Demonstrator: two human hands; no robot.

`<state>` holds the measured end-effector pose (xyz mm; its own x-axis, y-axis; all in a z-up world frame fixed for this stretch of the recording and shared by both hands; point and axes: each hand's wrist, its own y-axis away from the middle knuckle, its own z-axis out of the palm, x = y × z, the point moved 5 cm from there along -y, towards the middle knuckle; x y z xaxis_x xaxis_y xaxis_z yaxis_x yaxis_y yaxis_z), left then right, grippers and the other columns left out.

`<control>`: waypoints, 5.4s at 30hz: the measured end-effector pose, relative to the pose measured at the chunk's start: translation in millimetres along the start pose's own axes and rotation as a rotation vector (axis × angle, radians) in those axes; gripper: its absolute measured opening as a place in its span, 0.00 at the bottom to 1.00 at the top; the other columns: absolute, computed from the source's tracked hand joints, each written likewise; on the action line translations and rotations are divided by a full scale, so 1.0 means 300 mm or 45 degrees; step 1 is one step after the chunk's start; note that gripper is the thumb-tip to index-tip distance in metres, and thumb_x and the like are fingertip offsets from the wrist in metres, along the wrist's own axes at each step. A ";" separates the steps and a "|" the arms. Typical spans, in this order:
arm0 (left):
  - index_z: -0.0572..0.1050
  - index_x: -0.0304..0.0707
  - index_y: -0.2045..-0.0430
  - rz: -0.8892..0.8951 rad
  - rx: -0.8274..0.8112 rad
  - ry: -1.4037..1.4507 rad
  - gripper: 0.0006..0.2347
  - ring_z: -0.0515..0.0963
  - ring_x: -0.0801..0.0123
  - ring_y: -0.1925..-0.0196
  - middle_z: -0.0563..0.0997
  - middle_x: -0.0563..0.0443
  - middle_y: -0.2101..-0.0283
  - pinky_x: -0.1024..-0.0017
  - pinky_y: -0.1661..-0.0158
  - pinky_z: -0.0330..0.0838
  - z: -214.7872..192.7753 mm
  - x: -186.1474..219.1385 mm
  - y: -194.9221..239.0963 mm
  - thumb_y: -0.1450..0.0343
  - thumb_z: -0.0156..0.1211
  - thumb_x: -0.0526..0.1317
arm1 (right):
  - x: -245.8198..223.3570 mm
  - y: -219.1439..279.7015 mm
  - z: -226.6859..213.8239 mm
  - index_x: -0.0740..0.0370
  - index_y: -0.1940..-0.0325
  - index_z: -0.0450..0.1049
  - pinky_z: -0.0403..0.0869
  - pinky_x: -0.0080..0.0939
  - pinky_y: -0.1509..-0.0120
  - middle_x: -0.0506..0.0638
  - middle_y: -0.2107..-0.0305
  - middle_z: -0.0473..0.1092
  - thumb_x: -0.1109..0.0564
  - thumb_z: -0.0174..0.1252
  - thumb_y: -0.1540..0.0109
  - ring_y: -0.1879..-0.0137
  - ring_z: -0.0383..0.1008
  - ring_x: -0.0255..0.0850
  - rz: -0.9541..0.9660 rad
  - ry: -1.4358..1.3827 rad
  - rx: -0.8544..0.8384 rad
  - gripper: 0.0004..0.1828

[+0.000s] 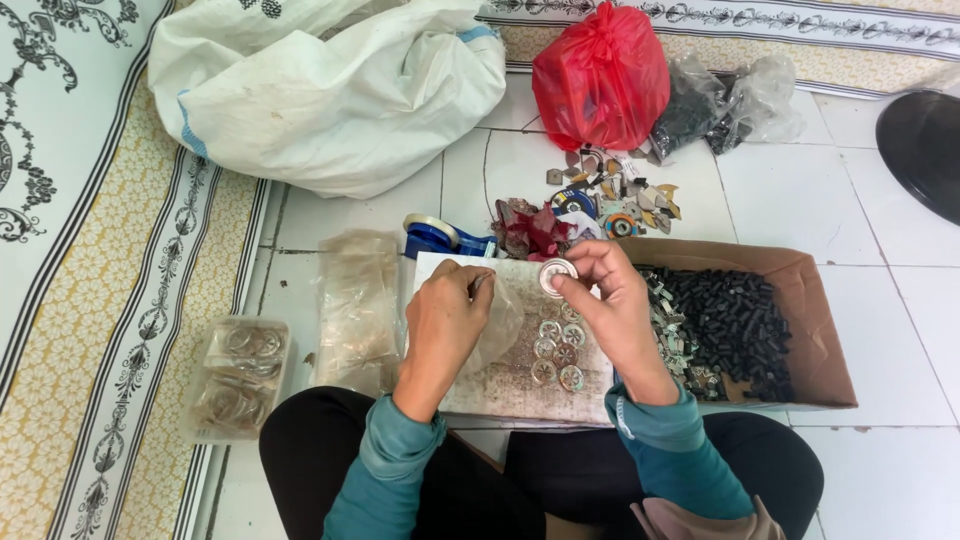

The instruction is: The person sorts through various metal scraps and components, picking out specific circular metal pieces and placing them into a small plastic bag.

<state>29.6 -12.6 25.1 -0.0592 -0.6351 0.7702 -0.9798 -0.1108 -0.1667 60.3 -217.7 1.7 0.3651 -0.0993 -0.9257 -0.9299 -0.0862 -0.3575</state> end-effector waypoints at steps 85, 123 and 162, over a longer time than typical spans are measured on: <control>0.79 0.28 0.51 0.361 -0.213 0.019 0.19 0.84 0.48 0.50 0.83 0.35 0.51 0.64 0.56 0.81 -0.122 0.252 0.149 0.32 0.46 0.20 | 0.684 -0.046 -0.181 0.37 0.54 0.75 0.72 0.50 0.42 0.40 0.64 0.78 0.46 0.67 0.44 0.48 0.78 0.44 0.723 0.975 -0.134 0.15; 0.73 0.18 0.45 0.232 -0.217 0.017 0.18 0.82 0.47 0.48 0.77 0.26 0.44 0.64 0.50 0.78 0.020 0.105 0.023 0.28 0.39 0.20 | 0.771 0.045 -0.181 0.47 0.48 0.76 0.69 0.56 0.35 0.49 0.53 0.72 0.46 0.67 0.41 0.39 0.73 0.51 0.586 1.306 -0.349 0.18; 0.74 0.22 0.46 0.349 -0.119 0.333 0.18 0.83 0.61 0.64 0.76 0.27 0.42 0.68 0.62 0.81 -0.137 0.279 0.129 0.29 0.43 0.21 | 0.137 -0.035 -0.083 0.56 0.55 0.83 0.69 0.33 0.66 0.50 0.72 0.76 0.66 0.66 0.38 0.68 0.71 0.34 -0.182 0.325 0.159 0.09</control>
<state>-21.1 -38.7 108.3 -0.3562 -0.4139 0.8378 -0.9333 0.1135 -0.3407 86.1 -245.6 -29.5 0.4770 -0.3416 -0.8098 -0.8609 0.0039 -0.5088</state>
